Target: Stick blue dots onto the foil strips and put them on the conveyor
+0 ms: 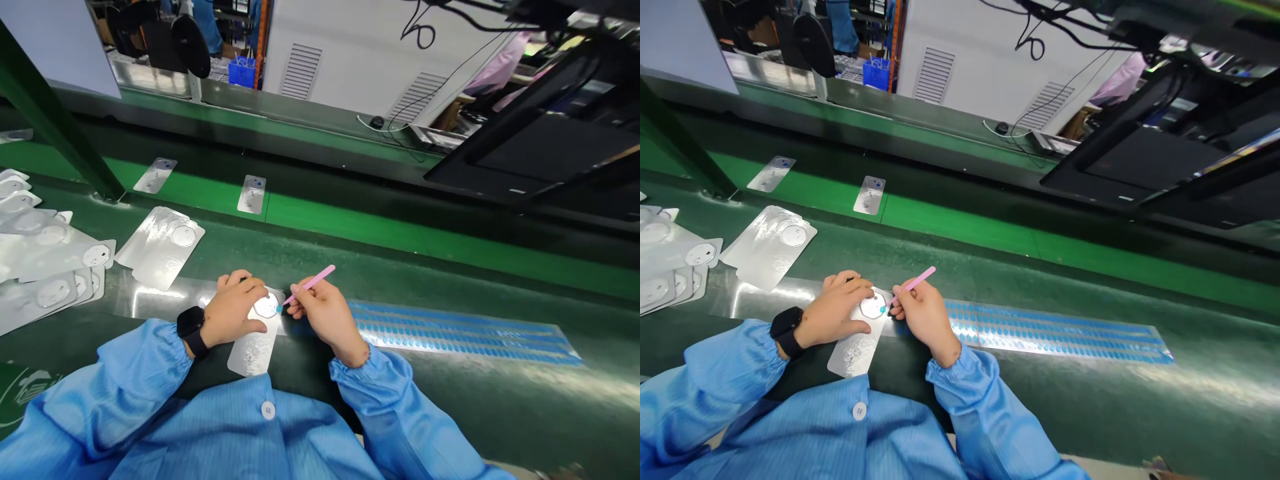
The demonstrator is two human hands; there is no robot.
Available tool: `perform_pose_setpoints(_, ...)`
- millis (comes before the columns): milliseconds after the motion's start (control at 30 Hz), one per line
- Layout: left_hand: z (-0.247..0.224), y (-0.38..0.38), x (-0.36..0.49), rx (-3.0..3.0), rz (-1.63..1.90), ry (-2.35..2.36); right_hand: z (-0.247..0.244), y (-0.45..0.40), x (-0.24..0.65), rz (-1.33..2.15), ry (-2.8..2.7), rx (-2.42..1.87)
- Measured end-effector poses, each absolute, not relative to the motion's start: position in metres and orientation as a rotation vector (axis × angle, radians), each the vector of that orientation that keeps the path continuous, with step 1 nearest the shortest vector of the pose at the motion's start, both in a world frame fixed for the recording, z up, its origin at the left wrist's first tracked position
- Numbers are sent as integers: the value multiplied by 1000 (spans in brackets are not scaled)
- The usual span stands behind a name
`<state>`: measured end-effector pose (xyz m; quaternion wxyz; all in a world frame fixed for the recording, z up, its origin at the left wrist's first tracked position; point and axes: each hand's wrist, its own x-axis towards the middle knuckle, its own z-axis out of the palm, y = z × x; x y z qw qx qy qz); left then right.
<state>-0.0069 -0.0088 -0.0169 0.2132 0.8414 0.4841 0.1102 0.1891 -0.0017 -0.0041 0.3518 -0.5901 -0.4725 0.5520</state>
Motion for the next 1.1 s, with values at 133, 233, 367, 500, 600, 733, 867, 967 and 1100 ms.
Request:
perform_pose_setpoints(133, -17, -11, -6, 2361, 328, 1325, -16, 2, 180, 1406, -1246, -1586)
perform_pose_setpoints(233, -18, -12, -6, 2370, 326, 1323, -22, 2, 181, 1396, -1244, -1609)
perform_pose_setpoints(367, -17, -13, -6, 2376, 328, 1319, -22, 1, 182, 1404, -1217, -1610)
perform_pose_setpoints(500, -16, -12, -6, 2377, 342, 1314, -21, 1, 181, 1402, -1219, -1616)
perform_pose_setpoints(600, -16, -12, -6, 2372, 343, 1318, -21, 1, 180, 1389, -1231, -1642)
perform_pose_setpoints(733, -17, -13, -6, 2378, 355, 1319, -17, 0, 178, 1365, -1255, -1683)
perform_pose_setpoints(867, -17, -13, -6, 2382, 339, 1323, -10, -1, 175, 1341, -1261, -1713)
perform_pose_setpoints(967, -16, -12, -6, 2389, 320, 1324, -8, -1, 174, 1325, -1261, -1734)
perform_pose_setpoints(1100, -16, -13, -7, 2405, 311, 1318, -8, -2, 174, 1294, -1301, -1738)
